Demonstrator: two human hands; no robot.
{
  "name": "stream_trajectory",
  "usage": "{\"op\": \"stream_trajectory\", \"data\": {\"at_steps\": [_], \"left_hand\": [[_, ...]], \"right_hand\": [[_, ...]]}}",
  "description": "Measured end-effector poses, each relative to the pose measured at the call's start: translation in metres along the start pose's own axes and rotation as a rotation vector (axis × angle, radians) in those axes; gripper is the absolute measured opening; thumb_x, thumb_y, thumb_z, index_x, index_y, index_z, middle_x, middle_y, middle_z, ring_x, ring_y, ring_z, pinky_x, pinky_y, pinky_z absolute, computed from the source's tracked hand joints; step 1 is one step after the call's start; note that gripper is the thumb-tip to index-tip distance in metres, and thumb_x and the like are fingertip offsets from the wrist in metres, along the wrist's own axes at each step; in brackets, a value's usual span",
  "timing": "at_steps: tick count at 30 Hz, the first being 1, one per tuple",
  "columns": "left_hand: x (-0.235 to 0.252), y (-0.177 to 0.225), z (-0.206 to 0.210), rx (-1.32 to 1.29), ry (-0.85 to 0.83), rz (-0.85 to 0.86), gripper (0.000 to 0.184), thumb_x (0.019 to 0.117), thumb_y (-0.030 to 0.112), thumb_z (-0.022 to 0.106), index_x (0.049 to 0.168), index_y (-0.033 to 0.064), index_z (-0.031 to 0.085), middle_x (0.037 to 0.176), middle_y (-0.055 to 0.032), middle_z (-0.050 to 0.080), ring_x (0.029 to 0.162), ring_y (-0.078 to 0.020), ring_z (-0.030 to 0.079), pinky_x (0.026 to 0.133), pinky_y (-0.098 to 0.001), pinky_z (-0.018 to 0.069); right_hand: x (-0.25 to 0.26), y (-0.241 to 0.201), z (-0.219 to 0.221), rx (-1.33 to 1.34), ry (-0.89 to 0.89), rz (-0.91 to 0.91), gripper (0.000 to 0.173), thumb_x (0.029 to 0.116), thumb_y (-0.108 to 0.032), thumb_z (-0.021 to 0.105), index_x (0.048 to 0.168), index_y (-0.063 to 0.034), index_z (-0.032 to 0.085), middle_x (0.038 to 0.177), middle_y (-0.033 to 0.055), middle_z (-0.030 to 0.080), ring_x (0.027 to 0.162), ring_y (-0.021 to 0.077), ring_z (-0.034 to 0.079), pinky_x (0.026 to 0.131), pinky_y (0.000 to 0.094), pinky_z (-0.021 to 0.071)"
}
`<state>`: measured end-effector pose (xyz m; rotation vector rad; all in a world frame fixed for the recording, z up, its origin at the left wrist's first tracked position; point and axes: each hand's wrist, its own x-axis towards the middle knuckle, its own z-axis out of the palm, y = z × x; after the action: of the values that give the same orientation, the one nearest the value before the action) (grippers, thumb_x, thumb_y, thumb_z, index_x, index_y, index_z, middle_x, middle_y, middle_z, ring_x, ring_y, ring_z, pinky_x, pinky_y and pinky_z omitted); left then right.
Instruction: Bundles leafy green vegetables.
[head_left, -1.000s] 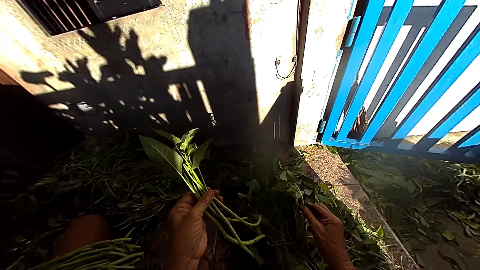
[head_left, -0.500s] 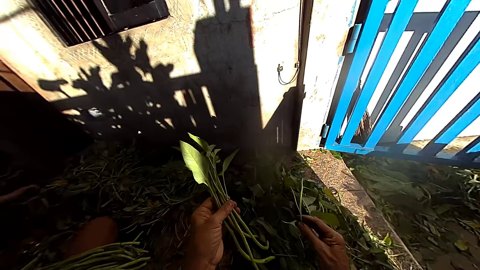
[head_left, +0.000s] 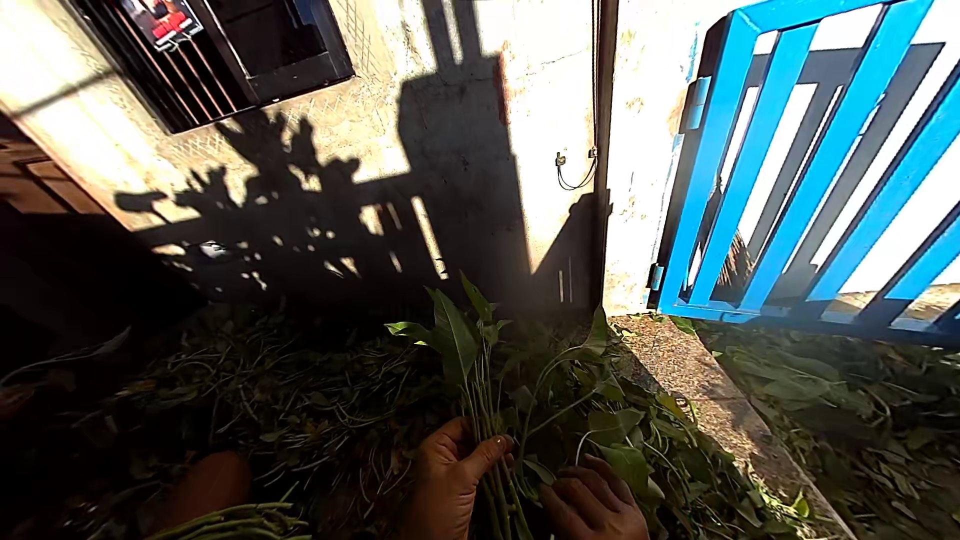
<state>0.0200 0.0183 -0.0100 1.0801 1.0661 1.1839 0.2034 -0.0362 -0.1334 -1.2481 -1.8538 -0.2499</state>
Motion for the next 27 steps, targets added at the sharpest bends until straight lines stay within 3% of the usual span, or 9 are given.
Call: {"op": "stream_trajectory", "data": {"at_steps": [5,14,16,18,20,22,24,27], "left_hand": [[0.002,0.002,-0.006,0.014,-0.138,-0.009,0.015,0.0884,-0.008,0.072,0.102,-0.0101,0.065,0.095,-0.0255,0.074,0.085,-0.0351,0.075,0.08,-0.0459,0.0644],[0.001,0.003,-0.015,0.101,-0.298,0.05,0.02,0.0825,-0.014,0.073,0.1,-0.0071,0.065,0.092,-0.0209,0.074,0.085,-0.0301,0.074,0.081,-0.0431,0.0631],[0.001,0.004,-0.016,0.117,-0.323,0.069,0.019,0.084,-0.015,0.071,0.1,-0.0068,0.065,0.093,-0.0206,0.074,0.086,-0.0305,0.075,0.082,-0.0437,0.0631],[0.003,0.003,-0.018,0.115,-0.353,0.093,0.017,0.0858,-0.014,0.069,0.101,-0.0068,0.065,0.094,-0.0206,0.074,0.087,-0.0306,0.074,0.083,-0.044,0.0628],[0.004,0.002,-0.019,0.104,-0.374,0.097,0.016,0.0867,-0.014,0.067,0.1,-0.0063,0.065,0.094,-0.0205,0.075,0.087,-0.0303,0.075,0.083,-0.0441,0.0629],[0.004,0.002,-0.018,0.106,-0.378,0.095,0.015,0.0868,-0.014,0.068,0.1,-0.0066,0.065,0.093,-0.0204,0.075,0.086,-0.03,0.075,0.084,-0.0437,0.0628],[0.004,0.002,-0.017,0.103,-0.373,0.095,0.017,0.0863,-0.015,0.068,0.101,-0.0068,0.066,0.094,-0.0207,0.075,0.086,-0.0301,0.075,0.084,-0.0436,0.0628],[0.005,0.0,-0.018,0.102,-0.37,0.106,0.017,0.0861,-0.015,0.068,0.101,-0.0066,0.066,0.094,-0.021,0.075,0.087,-0.0296,0.075,0.083,-0.0426,0.0626]], "right_hand": [[0.004,-0.011,-0.004,0.006,-0.031,-0.046,0.015,0.0978,-0.014,0.065,0.106,-0.0175,0.076,0.092,-0.0006,0.074,0.102,0.0192,0.071,0.106,0.0469,0.0504],[0.017,-0.024,-0.025,-0.14,-0.113,0.003,0.017,0.0995,-0.015,0.061,0.108,-0.0166,0.075,0.091,0.003,0.073,0.093,0.0245,0.07,0.09,0.0468,0.0551],[0.02,-0.03,-0.026,-0.148,-0.139,0.048,0.019,0.1003,-0.021,0.061,0.113,-0.0171,0.075,0.088,0.0031,0.071,0.088,0.0248,0.068,0.086,0.0467,0.0536],[0.025,-0.037,-0.027,-0.124,-0.191,0.09,0.028,0.1,-0.035,0.062,0.118,-0.0165,0.073,0.085,0.0036,0.07,0.084,0.0249,0.067,0.089,0.0485,0.0511],[0.028,-0.043,-0.024,-0.035,-0.211,0.139,0.032,0.0998,-0.039,0.063,0.119,-0.0147,0.072,0.087,0.0044,0.073,0.082,0.0234,0.069,0.091,0.0477,0.0514],[0.031,-0.047,-0.022,0.156,-0.231,0.226,0.03,0.1001,-0.033,0.064,0.117,-0.0096,0.071,0.094,0.0062,0.075,0.087,0.0226,0.072,0.093,0.0447,0.0538],[0.034,-0.049,-0.022,0.427,-0.26,0.357,0.027,0.0983,-0.024,0.067,0.116,-0.0031,0.067,0.097,0.0103,0.074,0.091,0.025,0.073,0.084,0.0464,0.0595],[0.035,-0.049,-0.02,0.618,-0.266,0.47,0.024,0.0979,-0.015,0.064,0.118,-0.0029,0.064,0.096,0.0088,0.073,0.087,0.0217,0.073,0.078,0.0452,0.0617]]}}
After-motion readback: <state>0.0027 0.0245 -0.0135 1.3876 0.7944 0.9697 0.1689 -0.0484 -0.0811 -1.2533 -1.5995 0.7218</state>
